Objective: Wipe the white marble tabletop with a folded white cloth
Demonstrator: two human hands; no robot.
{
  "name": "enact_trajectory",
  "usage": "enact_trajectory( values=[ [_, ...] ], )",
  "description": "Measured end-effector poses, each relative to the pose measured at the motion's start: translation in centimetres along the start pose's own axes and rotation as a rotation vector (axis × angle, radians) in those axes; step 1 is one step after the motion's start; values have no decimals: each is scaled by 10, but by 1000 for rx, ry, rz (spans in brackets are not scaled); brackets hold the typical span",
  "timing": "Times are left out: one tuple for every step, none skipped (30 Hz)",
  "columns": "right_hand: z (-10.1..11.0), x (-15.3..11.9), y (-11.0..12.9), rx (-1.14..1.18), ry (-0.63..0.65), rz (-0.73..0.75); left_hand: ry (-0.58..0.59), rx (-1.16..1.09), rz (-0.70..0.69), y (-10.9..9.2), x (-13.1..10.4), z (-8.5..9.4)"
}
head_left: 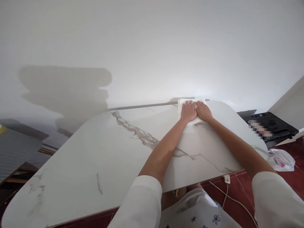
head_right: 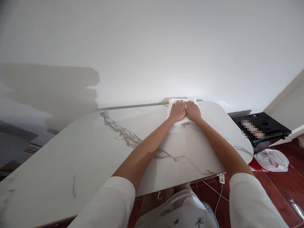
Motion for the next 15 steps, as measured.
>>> enact_trajectory(
  values=[
    [2, -5, 2, 0, 3, 0, -3, -1, 0, -1, -5, 1],
    [3, -11, 4, 0, 6, 0, -3, -3, 1, -3, -11, 1],
    [5, -17, 7, -1, 10, 0, -2, -4, 2, -4, -17, 2],
    [6, -24, 10, -4, 13, 0, 1, -6, 2, -6, -24, 2],
    [8, -31, 14, -8, 15, 2, 7, -7, 2, -7, -32, 3],
    [10, -39, 18, -13, 15, 6, 13, -8, 0, -9, -40, 4],
    [11, -47, 22, -20, 15, 11, 19, -9, -2, -11, -48, 5],
    [13, -55, 26, -27, 13, 17, 23, -9, -3, -13, -57, 7],
    [15, -63, 30, -34, 11, 21, 29, -8, -3, -15, -66, 8],
    [17, -71, 34, -40, 10, 23, 33, -8, -3, -17, -74, 9],
    [19, -79, 38, -45, 9, 23, 36, -8, -1, -19, -83, 10],
    [21, -87, 41, -48, 10, 23, 39, -7, 1, -21, -90, 11],
    [24, -94, 44, -48, 10, 23, 40, -7, 2, -23, -98, 13],
    [26, -100, 47, -47, 10, 25, 39, -6, 4, -24, -105, 14],
    [28, -107, 50, -46, 9, 30, 36, -5, 5, -26, -112, 16]
  ],
)
Point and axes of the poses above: each hand's wrist, its own x-axis towards the middle knuckle, its own z-axis out of the back of the hand, y = z × x, the point moved 10 cm from there along x, towards the middle knuckle, and after that the axes turned 6 degrees about z, right-handed, at the moved point
